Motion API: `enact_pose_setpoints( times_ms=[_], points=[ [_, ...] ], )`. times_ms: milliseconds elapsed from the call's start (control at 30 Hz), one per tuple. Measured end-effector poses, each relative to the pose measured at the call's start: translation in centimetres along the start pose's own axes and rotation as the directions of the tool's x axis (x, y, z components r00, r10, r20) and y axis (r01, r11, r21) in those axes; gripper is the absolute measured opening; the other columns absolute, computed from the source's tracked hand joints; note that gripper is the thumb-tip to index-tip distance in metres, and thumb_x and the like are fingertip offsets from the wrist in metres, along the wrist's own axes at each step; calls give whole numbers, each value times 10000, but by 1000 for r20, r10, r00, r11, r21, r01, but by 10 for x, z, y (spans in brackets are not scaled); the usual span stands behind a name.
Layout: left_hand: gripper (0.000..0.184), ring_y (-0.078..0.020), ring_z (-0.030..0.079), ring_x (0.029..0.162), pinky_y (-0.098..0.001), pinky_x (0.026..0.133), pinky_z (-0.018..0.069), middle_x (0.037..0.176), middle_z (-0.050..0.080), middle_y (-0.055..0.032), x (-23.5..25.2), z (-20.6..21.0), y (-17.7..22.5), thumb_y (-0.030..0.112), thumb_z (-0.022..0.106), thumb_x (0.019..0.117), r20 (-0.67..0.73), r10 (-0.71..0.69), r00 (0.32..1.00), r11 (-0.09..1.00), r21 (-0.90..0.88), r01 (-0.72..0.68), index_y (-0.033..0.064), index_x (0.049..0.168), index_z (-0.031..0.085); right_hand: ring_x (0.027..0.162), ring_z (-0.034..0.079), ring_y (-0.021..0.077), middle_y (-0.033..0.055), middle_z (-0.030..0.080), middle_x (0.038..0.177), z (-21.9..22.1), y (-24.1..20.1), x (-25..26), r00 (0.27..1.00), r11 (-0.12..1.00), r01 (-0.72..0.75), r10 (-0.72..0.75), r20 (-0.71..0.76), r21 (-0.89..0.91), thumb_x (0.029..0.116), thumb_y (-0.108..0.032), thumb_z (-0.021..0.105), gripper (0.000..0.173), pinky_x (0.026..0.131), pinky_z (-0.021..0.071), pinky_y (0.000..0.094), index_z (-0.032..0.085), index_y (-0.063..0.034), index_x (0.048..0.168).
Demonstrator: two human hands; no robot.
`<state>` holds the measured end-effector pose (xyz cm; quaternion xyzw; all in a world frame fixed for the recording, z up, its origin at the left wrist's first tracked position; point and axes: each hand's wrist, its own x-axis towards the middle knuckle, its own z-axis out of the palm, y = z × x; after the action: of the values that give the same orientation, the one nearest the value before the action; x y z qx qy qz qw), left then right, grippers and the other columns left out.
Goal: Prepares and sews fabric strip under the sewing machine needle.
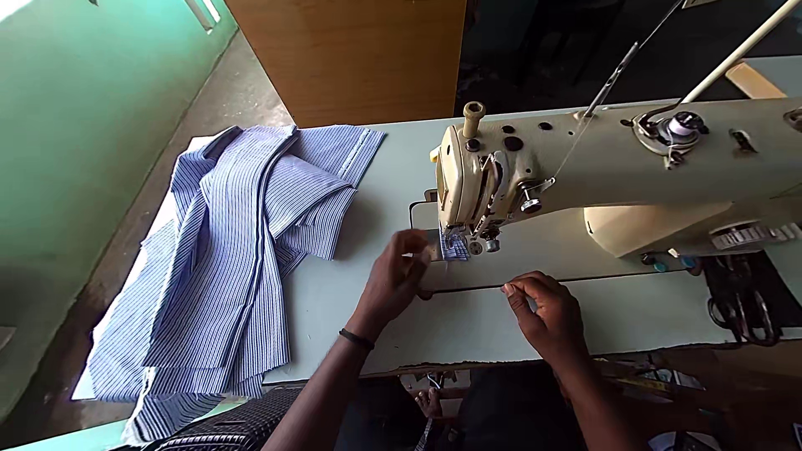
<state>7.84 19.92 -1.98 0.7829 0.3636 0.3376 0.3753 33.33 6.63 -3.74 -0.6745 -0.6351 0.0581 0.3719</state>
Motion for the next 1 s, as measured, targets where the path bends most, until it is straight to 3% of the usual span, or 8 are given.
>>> enact_pose_setpoints(
  times_ms=[133,267,433,500,633,767,867,1000],
  points=[
    [509,-215,612,1263,-458,1045,524,1435,580,-107,45,-8,-20,135,526,1010,-25,-10,1000,996,86,12,80,1507,429,883,645,126,-35,719,1000,0,-1,2,1000,1000,-17,17,-2,-15,1022,-385,530,336,771,488,420,773,-162,957],
    [433,-293,508,1368,-480,1153,394,1458,559,-138,82,-8,-18,48,479,978,156,201,967,932,274,-238,14,1404,546,902,647,116,-32,716,996,-2,-1,0,1000,1000,-23,23,-11,16,1023,-373,534,334,807,502,406,770,-152,941],
    [337,-262,458,1437,-524,1148,375,1446,598,-72,79,-1,-21,152,451,1053,305,184,934,831,459,-314,77,1318,645,932,665,124,-16,725,1026,-4,-1,-2,999,1000,9,-9,-31,30,1008,-365,546,325,798,529,404,773,-139,951],
    [332,-242,446,1449,-527,1177,349,1456,596,-26,69,1,-16,187,444,1056,281,132,950,753,595,-281,137,1290,674,1099,653,159,9,705,1183,0,-10,-3,978,978,197,-192,78,-66,997,-430,539,369,900,549,416,765,-156,1101],
    [334,-386,485,1383,-687,1172,272,1342,635,-143,12,2,21,229,511,1044,41,-53,998,637,771,2,133,1319,674,1547,282,193,-22,398,1637,19,-38,5,758,820,558,-438,484,-131,1024,-661,343,642,1234,273,518,518,-286,1514],
    [463,-336,571,1210,-597,1065,408,1236,639,-110,-52,25,39,474,484,1028,-90,-112,990,618,773,140,216,1368,662,1469,429,219,-12,563,1506,29,-38,10,968,908,171,-82,238,-382,1053,-541,394,554,1198,306,586,643,-180,1392],
    [488,-289,526,1250,-529,1036,407,1309,602,-49,-70,35,26,550,501,1003,-221,-91,971,718,661,218,267,1370,656,1475,401,296,34,572,1489,24,-26,16,989,944,-134,148,23,-302,1038,-515,456,517,1155,336,604,673,-155,1339],
    [361,-238,538,1258,-466,1034,459,1338,596,-58,-75,30,25,405,568,1013,-388,-54,920,876,423,230,176,1266,687,1499,349,307,60,537,1506,18,-24,14,994,991,-112,111,-23,-74,1030,-423,499,420,1180,321,587,692,-165,1299]
  ],
)
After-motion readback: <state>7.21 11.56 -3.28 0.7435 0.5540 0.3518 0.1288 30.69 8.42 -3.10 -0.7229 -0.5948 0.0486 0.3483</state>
